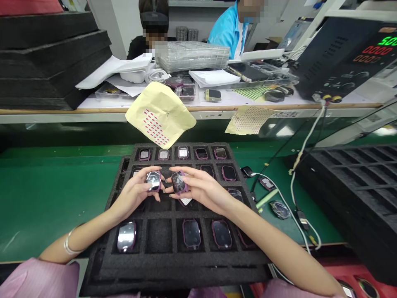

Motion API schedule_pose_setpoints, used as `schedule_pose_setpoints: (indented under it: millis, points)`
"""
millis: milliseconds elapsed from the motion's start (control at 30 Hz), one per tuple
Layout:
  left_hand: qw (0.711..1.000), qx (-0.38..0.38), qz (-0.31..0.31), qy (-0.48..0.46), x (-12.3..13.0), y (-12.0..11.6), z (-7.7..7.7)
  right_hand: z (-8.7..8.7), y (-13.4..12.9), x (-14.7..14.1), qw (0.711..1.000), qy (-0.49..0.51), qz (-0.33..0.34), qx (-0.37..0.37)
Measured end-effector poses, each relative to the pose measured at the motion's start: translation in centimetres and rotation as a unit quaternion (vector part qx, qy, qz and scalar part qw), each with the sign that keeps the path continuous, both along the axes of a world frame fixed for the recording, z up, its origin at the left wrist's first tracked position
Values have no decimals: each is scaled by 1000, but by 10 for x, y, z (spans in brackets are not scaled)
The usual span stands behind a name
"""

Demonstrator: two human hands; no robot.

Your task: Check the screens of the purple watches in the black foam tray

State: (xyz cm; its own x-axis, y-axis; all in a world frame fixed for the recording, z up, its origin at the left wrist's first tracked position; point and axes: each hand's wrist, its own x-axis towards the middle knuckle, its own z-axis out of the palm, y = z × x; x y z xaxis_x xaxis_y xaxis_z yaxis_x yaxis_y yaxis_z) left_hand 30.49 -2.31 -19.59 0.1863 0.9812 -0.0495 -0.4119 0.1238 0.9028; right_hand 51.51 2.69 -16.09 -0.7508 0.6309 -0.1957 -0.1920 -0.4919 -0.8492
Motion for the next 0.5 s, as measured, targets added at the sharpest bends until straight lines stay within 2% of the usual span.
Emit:
schedule_pose_setpoints:
  millis: [100,367,500]
  points:
    - [1000,9,-1,-5,-1,-2,-2,1,0,2,1000,-5,4,6]
    - [998,53,-1,19,-3,-3,-7,7,-7,0,984,-91,-17,155]
    - [998,62,-4,26,-3,-3,-9,8,-9,-1,983,-98,-13,153]
